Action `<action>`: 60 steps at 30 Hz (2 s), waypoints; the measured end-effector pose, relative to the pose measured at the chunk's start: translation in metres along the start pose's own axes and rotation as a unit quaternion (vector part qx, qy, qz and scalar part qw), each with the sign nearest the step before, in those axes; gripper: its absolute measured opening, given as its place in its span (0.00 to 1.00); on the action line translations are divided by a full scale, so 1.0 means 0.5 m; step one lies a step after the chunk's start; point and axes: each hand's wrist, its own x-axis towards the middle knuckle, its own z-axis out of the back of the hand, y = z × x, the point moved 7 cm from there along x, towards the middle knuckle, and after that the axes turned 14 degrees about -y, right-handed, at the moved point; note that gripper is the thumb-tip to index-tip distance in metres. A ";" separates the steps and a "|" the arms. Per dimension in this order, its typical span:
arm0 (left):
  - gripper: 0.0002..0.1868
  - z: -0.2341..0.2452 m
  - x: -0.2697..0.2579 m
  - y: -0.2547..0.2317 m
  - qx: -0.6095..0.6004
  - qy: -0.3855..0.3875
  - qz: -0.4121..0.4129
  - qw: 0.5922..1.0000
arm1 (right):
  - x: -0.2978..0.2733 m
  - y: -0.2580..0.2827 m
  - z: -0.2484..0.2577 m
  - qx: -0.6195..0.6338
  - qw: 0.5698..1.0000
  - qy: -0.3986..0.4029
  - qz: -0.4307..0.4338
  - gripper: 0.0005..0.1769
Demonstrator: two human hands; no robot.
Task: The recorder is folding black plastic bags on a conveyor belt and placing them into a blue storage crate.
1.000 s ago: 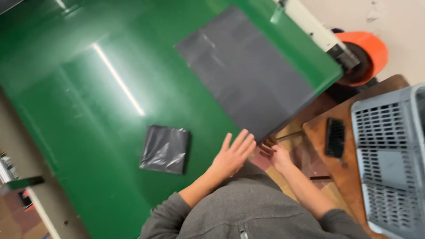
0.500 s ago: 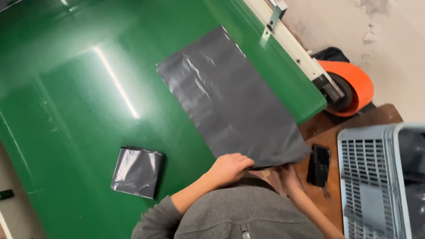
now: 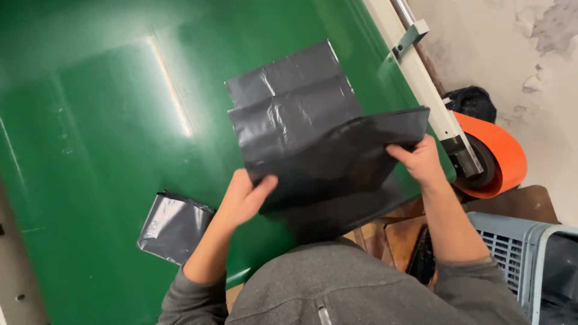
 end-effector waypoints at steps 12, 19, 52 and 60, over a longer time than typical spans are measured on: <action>0.21 0.033 0.215 0.096 0.066 -0.149 -0.336 0.928 | -0.232 0.120 -0.008 0.092 0.977 0.110 0.159 0.13; 0.33 0.028 0.466 0.137 0.272 -0.245 -0.244 0.898 | -0.386 0.016 0.053 0.057 0.993 -0.034 0.099 0.09; 0.11 0.043 0.735 0.178 0.168 -0.204 -0.119 0.957 | -0.282 -0.248 0.233 0.105 0.929 -0.299 -0.190 0.16; 0.19 -0.004 0.693 0.123 0.390 -0.284 -0.217 0.849 | -0.239 -0.215 0.243 -0.115 0.924 -0.283 -0.230 0.28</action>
